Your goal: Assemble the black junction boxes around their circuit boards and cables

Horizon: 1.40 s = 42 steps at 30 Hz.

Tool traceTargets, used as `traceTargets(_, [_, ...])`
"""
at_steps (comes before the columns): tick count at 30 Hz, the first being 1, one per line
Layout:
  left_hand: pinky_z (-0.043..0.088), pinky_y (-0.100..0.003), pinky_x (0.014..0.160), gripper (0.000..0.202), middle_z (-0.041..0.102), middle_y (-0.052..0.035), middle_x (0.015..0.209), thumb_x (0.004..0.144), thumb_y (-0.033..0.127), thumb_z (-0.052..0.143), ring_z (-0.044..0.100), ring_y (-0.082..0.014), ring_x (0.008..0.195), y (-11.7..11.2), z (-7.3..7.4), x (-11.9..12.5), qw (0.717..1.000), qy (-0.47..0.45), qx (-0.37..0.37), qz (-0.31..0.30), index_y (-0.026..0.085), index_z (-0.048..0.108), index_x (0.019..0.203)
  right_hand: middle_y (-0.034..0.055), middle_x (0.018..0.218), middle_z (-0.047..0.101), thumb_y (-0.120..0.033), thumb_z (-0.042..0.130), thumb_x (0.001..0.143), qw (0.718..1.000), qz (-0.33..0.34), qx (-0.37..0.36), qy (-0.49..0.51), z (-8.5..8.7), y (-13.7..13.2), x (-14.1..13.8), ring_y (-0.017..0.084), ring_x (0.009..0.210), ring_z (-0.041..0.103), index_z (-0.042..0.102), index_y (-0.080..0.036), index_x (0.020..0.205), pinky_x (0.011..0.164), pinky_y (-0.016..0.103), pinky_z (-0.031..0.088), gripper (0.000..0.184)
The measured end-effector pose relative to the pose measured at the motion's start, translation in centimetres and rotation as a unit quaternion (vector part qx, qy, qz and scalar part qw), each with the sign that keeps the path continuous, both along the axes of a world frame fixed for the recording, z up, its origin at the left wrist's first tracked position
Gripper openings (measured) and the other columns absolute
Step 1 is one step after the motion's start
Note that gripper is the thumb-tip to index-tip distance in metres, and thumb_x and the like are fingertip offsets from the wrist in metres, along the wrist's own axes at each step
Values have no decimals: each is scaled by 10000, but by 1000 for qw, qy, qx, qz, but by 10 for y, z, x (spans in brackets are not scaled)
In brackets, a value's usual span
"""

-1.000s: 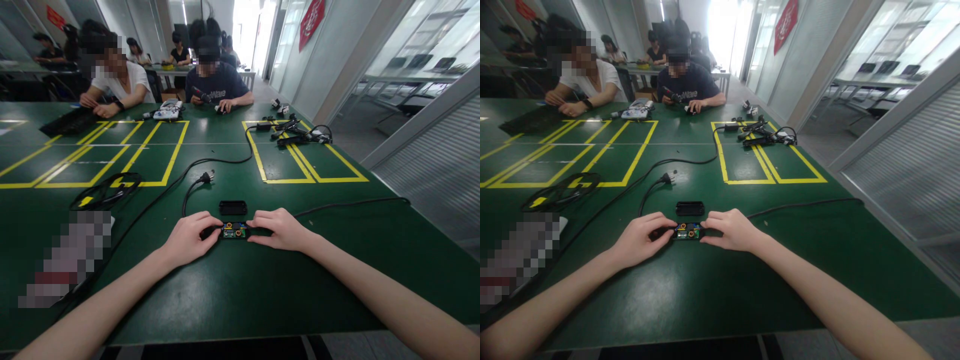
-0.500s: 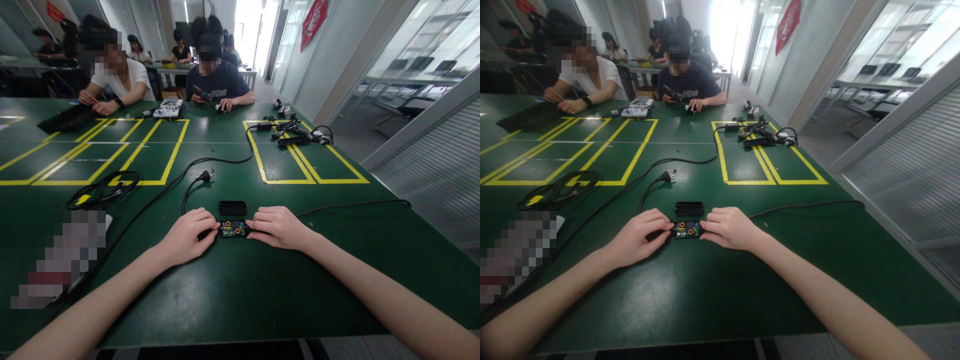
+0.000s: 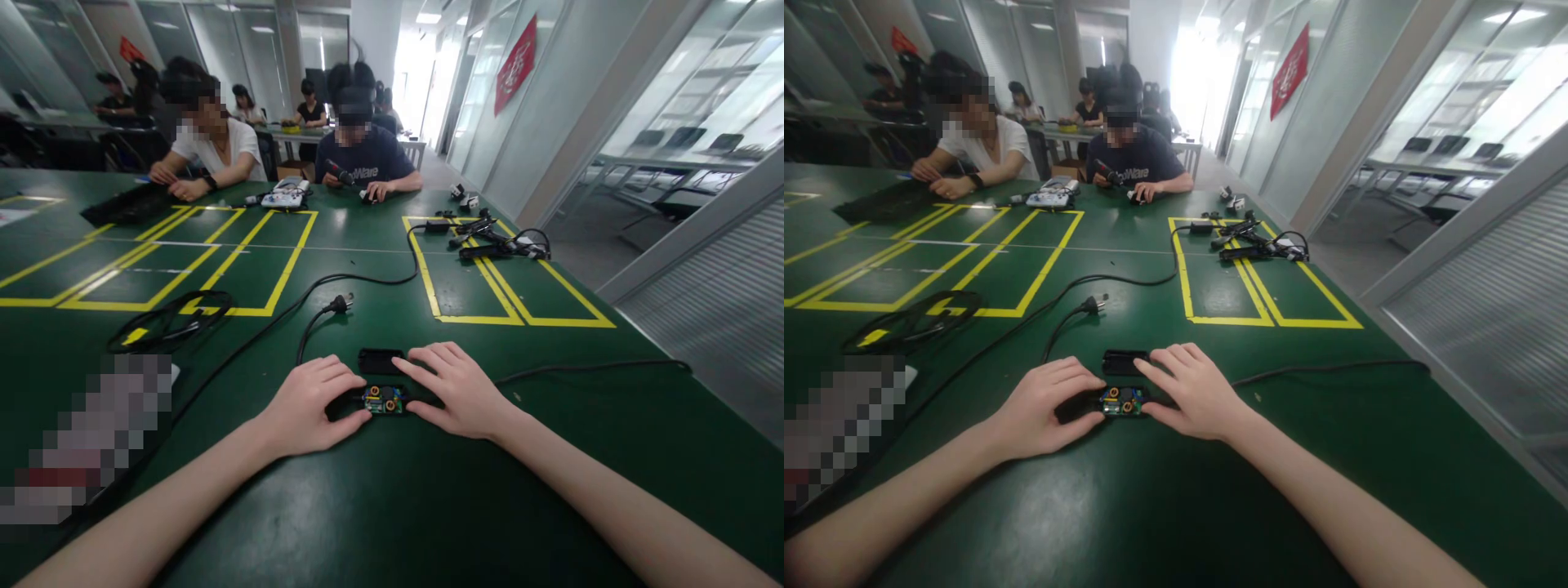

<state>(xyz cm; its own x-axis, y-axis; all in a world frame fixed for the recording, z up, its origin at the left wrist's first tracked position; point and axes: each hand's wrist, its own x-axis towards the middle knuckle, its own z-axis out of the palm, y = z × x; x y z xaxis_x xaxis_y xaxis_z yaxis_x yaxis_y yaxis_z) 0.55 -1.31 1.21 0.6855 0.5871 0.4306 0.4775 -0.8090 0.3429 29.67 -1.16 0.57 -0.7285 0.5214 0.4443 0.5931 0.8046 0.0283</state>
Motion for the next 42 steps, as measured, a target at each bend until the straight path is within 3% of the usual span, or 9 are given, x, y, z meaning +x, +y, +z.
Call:
traceTargets(3, [573,-417,855,523,744,-108,1135,873,435,788,692,-281,1000,2,-2,-1,999,33,0,26,177,660,1310,218,1358,655,-448,595,1022,999,-22,-37,-25,0,0,-1,338,1176,630,641,-141,1412,962,506,537,498])
traceTargets(5, [576,-443,889,616,721,-116,1180,842,444,824,680,-293,1035,2,-3,-3,998,48,-4,38,178,637,1365,227,1389,641,-428,590,1031,998,-18,-46,-34,-1,-1,-1,338,1170,644,660,-141,1386,957,509,555,461])
traceTargets(10, [575,-441,902,485,702,-103,1172,856,354,817,666,-281,1046,3,-5,-6,998,55,-11,32,197,679,1294,218,1417,657,-322,532,1067,998,27,-53,2,-2,-4,-5,315,1141,679,726,-125,1243,947,499,597,327])
traceTargets(16, [571,-434,901,444,703,-102,1177,883,333,804,665,-274,1057,3,-6,-7,999,47,-16,16,204,685,1290,167,1429,679,-275,564,1058,994,22,-78,71,-5,-5,-9,284,1121,714,765,-165,1148,942,474,622,246])
traceTargets(21, [572,-430,904,453,705,-100,1174,887,335,807,668,-272,1058,3,-7,-8,999,45,-17,13,220,699,1311,175,1510,616,-276,597,1042,994,10,-90,65,-4,-7,-8,296,1195,708,759,-189,1161,971,497,615,219])
traceTargets(25, [573,-433,904,463,709,-97,1160,888,355,811,668,-269,1046,3,-6,-8,999,44,-20,6,234,705,1322,190,1455,658,-263,581,1052,994,25,-90,48,-2,-8,-7,306,1215,701,740,-165,1180,982,502,610,227])
traceTargets(32, [577,-440,901,437,710,-110,1183,909,348,787,672,-275,1059,1,-4,-9,999,39,-19,6,219,698,1316,159,1435,671,-256,654,1015,983,45,-137,112,-4,-6,-5,283,1246,670,737,-198,1174,1027,503,596,189])
traceTargets(37, [585,-449,909,426,709,-123,1209,921,350,768,676,-280,1078,0,-5,-9,999,36,-19,-1,216,691,1318,135,1366,704,-218,665,1009,961,60,-168,213,-4,-6,-6,263,1223,668,747,-227,1136,1010,495,600,151])
traceTargets(42, [588,-446,911,391,709,-130,1212,940,329,736,680,-284,1086,-2,-4,-9,1000,30,-6,-7,216,696,1312,101,1240,734,-175,636,997,912,8,-261,317,-5,-7,-12,231,1124,704,754,-239,1149,920,408,632,203])
